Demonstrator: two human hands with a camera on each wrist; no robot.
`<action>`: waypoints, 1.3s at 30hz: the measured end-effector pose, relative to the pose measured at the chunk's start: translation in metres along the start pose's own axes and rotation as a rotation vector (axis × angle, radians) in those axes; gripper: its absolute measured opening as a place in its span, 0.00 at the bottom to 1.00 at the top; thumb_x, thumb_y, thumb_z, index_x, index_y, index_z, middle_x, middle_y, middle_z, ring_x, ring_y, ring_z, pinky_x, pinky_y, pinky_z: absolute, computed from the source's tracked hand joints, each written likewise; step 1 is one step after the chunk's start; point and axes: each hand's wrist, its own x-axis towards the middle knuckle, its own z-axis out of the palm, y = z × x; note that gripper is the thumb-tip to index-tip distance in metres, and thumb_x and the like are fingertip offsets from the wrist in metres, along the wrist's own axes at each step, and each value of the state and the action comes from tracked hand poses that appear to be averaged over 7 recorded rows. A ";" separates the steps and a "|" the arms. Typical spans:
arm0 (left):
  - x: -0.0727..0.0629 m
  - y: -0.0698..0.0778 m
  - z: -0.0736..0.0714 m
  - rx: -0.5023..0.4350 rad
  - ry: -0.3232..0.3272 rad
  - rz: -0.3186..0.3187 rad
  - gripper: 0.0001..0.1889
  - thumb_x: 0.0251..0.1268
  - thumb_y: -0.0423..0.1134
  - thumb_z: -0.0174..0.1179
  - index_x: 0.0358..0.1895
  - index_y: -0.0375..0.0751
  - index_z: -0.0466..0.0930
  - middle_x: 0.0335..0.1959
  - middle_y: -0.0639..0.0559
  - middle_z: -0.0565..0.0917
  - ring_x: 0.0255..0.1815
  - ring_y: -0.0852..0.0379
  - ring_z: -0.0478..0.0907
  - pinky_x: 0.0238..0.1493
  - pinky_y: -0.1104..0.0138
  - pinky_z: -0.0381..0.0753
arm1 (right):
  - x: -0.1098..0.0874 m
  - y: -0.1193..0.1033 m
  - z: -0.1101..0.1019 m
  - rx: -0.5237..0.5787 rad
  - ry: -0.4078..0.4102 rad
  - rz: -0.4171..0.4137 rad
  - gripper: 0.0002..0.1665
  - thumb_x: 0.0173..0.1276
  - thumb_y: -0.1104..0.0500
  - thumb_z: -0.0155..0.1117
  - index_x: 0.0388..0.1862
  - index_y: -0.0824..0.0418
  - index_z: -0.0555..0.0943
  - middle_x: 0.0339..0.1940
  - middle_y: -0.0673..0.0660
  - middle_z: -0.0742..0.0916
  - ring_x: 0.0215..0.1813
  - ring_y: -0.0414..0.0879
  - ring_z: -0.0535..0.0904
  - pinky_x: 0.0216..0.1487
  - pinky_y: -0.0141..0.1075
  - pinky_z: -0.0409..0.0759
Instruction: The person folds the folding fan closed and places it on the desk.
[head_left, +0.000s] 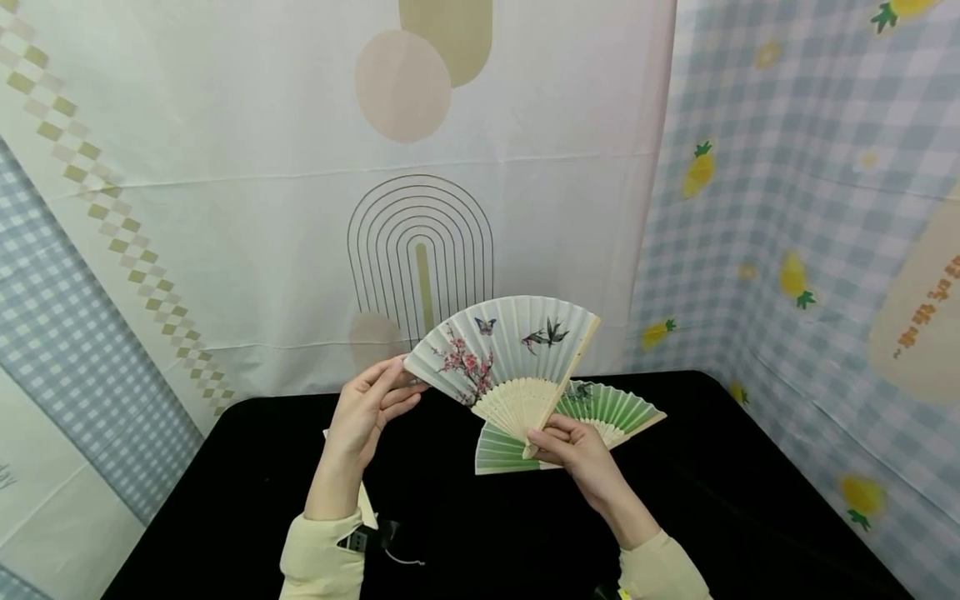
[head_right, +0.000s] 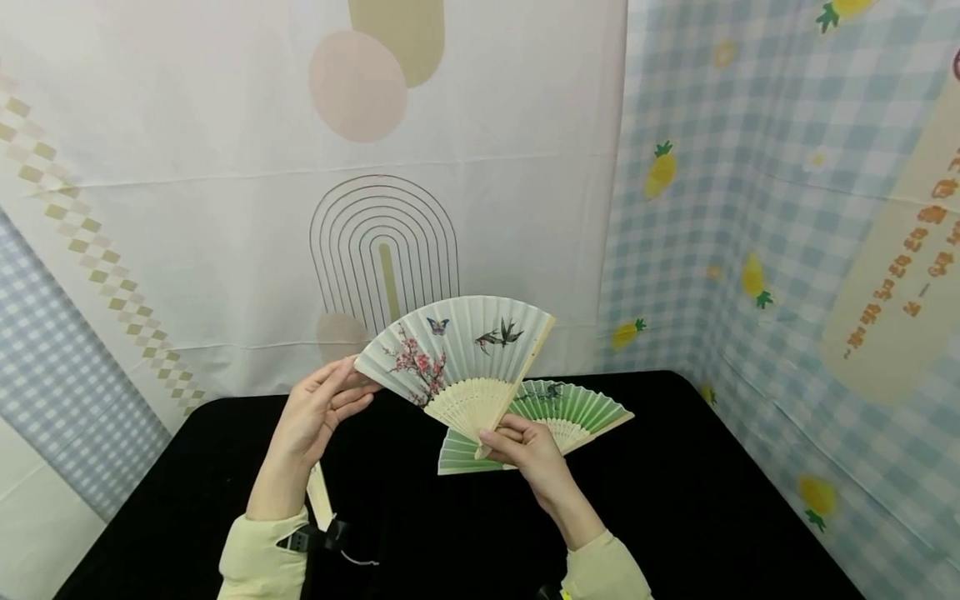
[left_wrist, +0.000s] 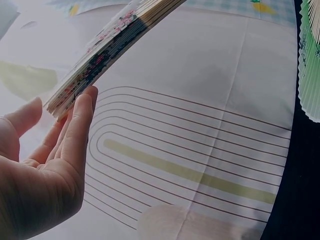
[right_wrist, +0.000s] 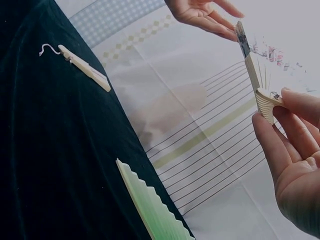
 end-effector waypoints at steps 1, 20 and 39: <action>0.000 0.000 0.000 0.001 0.001 0.001 0.24 0.79 0.44 0.55 0.67 0.30 0.72 0.44 0.50 0.87 0.43 0.53 0.88 0.51 0.59 0.86 | 0.000 0.000 0.000 -0.004 0.002 -0.005 0.15 0.75 0.53 0.65 0.51 0.62 0.84 0.44 0.55 0.90 0.52 0.51 0.85 0.62 0.49 0.80; 0.002 -0.005 -0.002 0.016 0.049 -0.004 0.23 0.77 0.42 0.57 0.65 0.29 0.74 0.39 0.49 0.85 0.41 0.52 0.88 0.48 0.59 0.87 | 0.001 0.003 0.004 -0.069 -0.012 -0.009 0.25 0.74 0.54 0.66 0.61 0.71 0.80 0.36 0.52 0.90 0.50 0.47 0.85 0.62 0.52 0.79; 0.004 -0.004 0.000 0.013 0.022 -0.008 0.26 0.79 0.46 0.54 0.67 0.28 0.72 0.41 0.49 0.87 0.43 0.52 0.88 0.49 0.60 0.87 | 0.002 0.007 0.004 -0.044 -0.021 -0.009 0.22 0.74 0.55 0.65 0.59 0.70 0.81 0.39 0.51 0.91 0.48 0.46 0.86 0.58 0.48 0.82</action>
